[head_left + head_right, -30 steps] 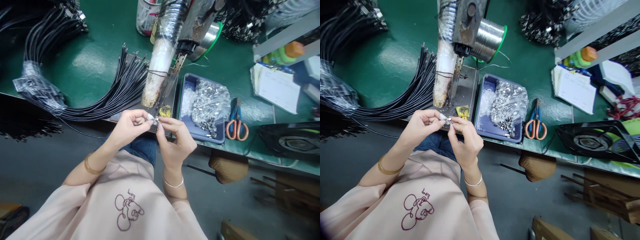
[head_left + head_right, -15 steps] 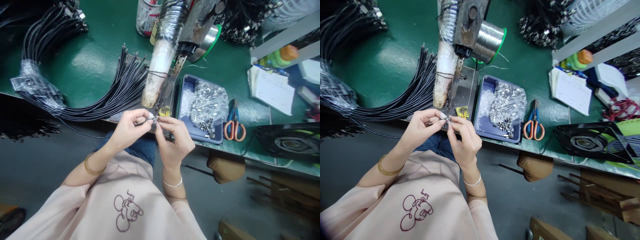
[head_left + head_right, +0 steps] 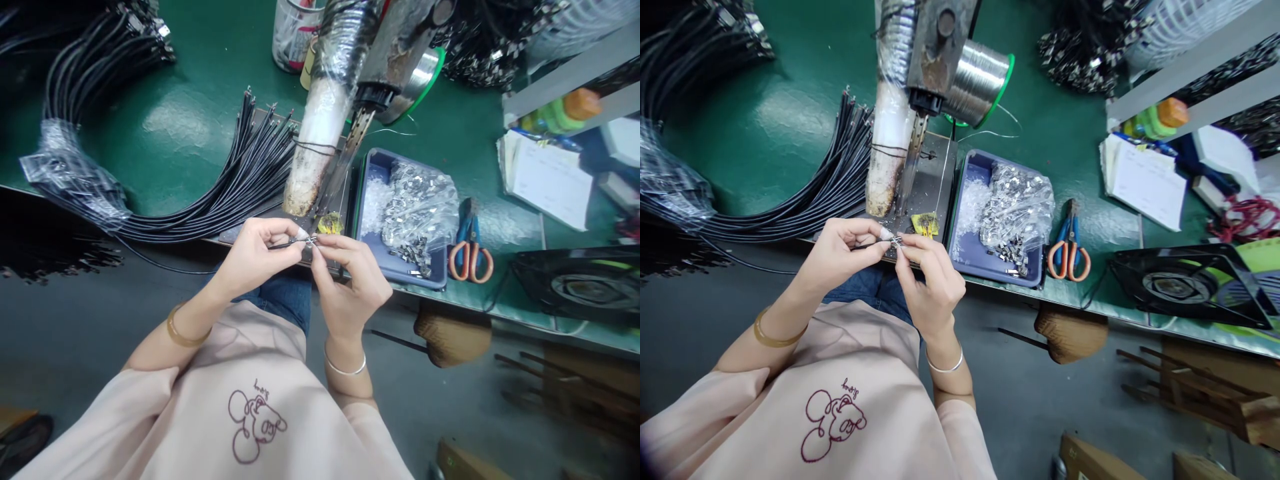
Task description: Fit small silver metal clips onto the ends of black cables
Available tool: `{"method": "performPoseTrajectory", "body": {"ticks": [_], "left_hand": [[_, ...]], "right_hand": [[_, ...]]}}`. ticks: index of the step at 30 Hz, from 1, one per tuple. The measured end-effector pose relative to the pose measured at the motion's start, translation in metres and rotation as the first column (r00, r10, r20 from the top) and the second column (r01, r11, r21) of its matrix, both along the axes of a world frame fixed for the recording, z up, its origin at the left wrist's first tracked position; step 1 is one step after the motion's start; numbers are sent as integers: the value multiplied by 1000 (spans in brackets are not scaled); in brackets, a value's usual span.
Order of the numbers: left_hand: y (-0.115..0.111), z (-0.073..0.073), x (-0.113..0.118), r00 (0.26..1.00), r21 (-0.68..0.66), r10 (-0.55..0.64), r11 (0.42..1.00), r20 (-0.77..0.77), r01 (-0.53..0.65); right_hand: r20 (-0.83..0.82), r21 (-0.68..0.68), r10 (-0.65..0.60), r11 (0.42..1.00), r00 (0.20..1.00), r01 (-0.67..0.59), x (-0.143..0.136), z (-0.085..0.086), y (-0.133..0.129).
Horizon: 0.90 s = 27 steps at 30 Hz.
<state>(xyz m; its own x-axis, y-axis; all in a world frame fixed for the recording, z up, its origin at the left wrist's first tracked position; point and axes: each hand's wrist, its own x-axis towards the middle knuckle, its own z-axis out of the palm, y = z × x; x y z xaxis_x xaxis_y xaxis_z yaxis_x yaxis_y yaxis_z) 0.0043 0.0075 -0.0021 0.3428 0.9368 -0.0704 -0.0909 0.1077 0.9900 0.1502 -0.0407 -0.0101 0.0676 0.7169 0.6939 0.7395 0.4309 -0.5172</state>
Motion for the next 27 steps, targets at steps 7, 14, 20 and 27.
{"method": "performPoseTrajectory", "body": {"ticks": [7,14,20,27], "left_hand": [[3,1,2,999,-14,35,999,-17,-35],[2,2,3,999,-37,38,999,-3,-38],[-3,5,1,998,-138,-45,989,43,51],[-9,5,1,993,-115,-109,987,36,113]], "right_hand": [[2,12,1,1000,1000,-1,-1,0,3],[-10,3,-4,1000,1000,4,-1,-1,1],[-215,-156,-24,988,976,-10,8,1,-4],[-79,-274,129,950,988,-146,12,16,-8]]}}
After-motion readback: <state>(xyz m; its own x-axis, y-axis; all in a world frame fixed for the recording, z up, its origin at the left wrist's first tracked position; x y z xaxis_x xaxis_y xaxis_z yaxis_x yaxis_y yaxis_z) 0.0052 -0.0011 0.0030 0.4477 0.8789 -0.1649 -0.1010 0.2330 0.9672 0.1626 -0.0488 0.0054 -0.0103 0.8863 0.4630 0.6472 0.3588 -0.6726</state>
